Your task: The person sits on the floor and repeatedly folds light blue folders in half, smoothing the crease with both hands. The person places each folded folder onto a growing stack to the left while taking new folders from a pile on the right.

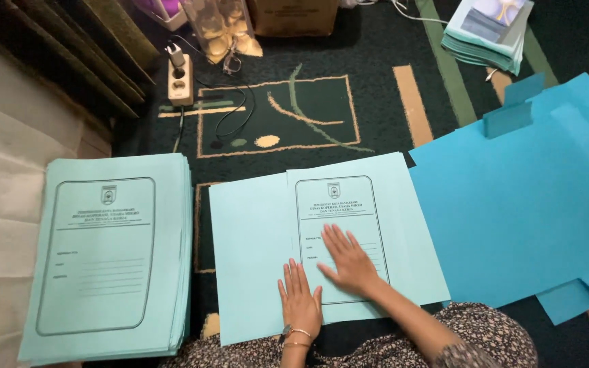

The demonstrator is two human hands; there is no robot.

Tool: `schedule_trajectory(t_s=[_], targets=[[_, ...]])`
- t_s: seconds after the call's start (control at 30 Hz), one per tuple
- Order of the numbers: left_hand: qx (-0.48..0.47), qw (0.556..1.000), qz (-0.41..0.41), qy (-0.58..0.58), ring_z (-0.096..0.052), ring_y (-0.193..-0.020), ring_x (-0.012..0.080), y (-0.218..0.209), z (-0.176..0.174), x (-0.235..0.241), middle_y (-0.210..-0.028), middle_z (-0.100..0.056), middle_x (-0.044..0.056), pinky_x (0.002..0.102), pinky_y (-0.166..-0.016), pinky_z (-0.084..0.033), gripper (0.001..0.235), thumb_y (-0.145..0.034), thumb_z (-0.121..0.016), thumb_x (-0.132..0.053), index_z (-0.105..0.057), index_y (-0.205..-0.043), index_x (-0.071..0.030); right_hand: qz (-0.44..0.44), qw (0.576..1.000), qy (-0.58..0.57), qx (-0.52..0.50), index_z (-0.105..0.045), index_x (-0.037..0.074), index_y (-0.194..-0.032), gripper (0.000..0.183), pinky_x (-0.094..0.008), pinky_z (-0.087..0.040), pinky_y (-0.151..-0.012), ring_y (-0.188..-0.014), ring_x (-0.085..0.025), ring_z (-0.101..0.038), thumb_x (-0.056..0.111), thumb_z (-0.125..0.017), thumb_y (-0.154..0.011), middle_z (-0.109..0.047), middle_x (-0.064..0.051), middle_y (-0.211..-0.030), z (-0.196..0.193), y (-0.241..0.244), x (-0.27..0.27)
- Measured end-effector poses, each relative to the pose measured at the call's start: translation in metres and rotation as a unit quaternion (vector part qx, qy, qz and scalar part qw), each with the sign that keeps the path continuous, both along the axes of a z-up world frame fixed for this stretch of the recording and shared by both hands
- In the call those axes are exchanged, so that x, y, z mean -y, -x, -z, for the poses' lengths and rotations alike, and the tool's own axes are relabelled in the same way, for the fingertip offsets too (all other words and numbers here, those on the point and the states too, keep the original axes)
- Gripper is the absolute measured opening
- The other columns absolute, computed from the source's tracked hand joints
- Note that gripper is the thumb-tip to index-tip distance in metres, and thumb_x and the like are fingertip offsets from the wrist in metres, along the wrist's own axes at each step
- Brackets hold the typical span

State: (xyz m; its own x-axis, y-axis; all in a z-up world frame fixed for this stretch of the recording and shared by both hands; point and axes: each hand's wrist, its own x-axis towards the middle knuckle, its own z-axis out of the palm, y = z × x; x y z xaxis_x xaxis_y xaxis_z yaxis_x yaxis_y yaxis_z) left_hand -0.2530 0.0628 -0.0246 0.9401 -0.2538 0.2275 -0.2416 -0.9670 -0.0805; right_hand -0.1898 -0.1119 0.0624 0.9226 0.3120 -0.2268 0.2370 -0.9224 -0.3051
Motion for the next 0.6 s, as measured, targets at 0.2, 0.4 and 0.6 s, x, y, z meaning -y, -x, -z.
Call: schedule_trajectory(t_s=[0.2,0.4,0.6], targets=[[-0.014,1.000,-0.003,-0.004,-0.001,-0.162,0.0304,0.000,-0.010,0.001,-0.175,-0.002,0.015,0.046,-0.127,-0.009,0.084,-0.099,-0.033,-0.055,-0.011,-0.162,-0.004,0.179,0.983,-0.042,0.005,-0.003,0.008,-0.164,0.082,-0.044,-0.001,-0.127,-0.159,-0.024,0.000,0.055,-0.029,-0.103,0.000,-0.010,-0.173,-0.014,-0.115,0.027],[0.000,0.999,0.023,0.041,-0.004,-0.161,0.0325,-0.012,-0.019,0.011,-0.173,-0.007,0.018,0.051,-0.130,-0.004,0.077,-0.101,-0.029,-0.049,-0.016,-0.160,-0.001,0.238,0.969,-0.023,0.059,-0.005,0.003,-0.163,0.084,-0.044,0.000,-0.128,-0.160,-0.026,0.001,0.059,-0.026,-0.104,-0.001,-0.015,-0.172,0.011,-0.153,0.049],[-0.342,0.935,0.037,0.084,0.002,-0.160,0.0299,-0.109,-0.060,0.050,-0.174,-0.002,0.010,0.051,-0.127,0.001,0.068,-0.109,-0.018,-0.048,-0.013,-0.165,-0.010,0.270,0.960,0.007,0.074,-0.024,0.000,-0.162,0.073,-0.050,-0.011,-0.130,-0.159,-0.036,-0.013,0.048,-0.034,-0.108,-0.018,-0.021,-0.171,0.009,-0.061,0.031]])
